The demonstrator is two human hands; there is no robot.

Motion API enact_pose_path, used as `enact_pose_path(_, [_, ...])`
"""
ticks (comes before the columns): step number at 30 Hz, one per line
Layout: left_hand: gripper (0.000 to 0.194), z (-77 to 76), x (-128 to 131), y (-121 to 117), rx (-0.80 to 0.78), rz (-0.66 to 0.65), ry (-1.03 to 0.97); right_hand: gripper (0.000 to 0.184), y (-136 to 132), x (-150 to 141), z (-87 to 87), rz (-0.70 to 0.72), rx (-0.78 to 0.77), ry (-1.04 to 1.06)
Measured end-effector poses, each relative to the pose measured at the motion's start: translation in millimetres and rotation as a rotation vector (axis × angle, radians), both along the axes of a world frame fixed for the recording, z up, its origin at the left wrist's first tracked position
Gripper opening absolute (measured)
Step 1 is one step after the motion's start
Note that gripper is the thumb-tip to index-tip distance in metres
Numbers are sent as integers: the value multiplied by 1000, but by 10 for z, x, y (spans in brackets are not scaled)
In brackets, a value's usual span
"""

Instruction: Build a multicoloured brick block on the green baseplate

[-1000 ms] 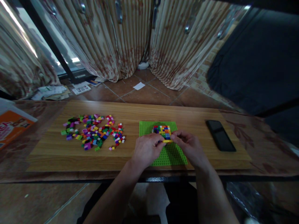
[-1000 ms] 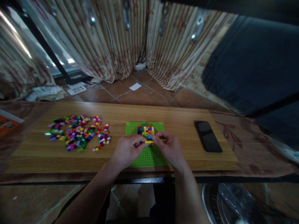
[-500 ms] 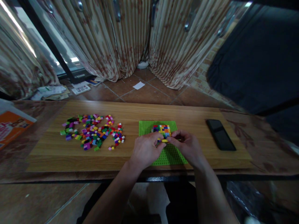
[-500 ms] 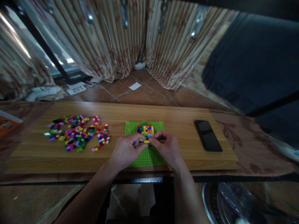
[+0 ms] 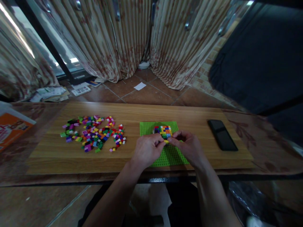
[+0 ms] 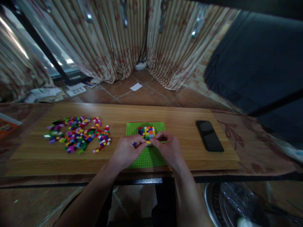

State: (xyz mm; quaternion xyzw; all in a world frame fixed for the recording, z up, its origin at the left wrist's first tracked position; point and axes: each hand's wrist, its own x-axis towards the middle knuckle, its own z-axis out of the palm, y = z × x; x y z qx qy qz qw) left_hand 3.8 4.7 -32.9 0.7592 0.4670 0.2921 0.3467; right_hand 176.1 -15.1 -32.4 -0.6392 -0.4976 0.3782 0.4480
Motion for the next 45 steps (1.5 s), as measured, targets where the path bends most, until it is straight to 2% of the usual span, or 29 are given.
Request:
enact_pose_path(5, [15, -10, 3, -9, -59, 6, -75, 26, 7, 9, -4, 13, -2, 26])
enact_pose_path(9, [18, 28, -18, 31, -179, 91, -402, 25, 9, 60, -22, -11, 19, 104])
enact_pose_path(12, [31, 102, -64, 96, -399, 208, -754, 23, 9, 47, -12, -144, 175, 144])
enact_pose_path(15, [43, 179, -111, 137, -680, 240, -1042, 20, 6, -53, 19, -232, 324, 76])
enact_pose_path(17, [47, 216, -123, 137, -792, 218, -1162, 17, 1, -158, 45, -202, 390, -29])
enact_pose_path(20, [51, 236, -116, 114, -857, 167, -1254, 10, -5, -328, 84, -102, 487, -201])
enact_pose_path(23, [54, 228, -111, 93, -852, 115, -1232, 13, 1, -474, 116, 12, 520, -335])
enact_pose_path(27, [57, 230, -128, 70, -799, 59, -1135, 20, 32, -593, 125, 53, 515, -488])
enact_pose_path(31, [55, 219, -146, 46, -766, 7, -1118, 14, 61, -528, 86, 49, 530, -453])
enact_pose_path(34, [43, 129, -163, 68, -633, 126, -968, 10, 61, -305, 43, -9, 487, -353])
enact_pose_path(36, [30, 50, -184, 103, -483, 273, -777, 9, 48, -129, 19, 14, 421, -294])
enact_pose_path(38, [18, -7, -206, 135, -362, 324, -599, 10, 28, 4, 6, 34, 377, -287])
enact_pose_path(41, [17, -19, -219, 139, -285, 227, -458, 10, -3, 64, 3, 127, 342, -296])
enact_pose_path(45, [20, 25, -188, 79, -262, 66, -390, 10, -31, 15, 31, 229, 308, -348])
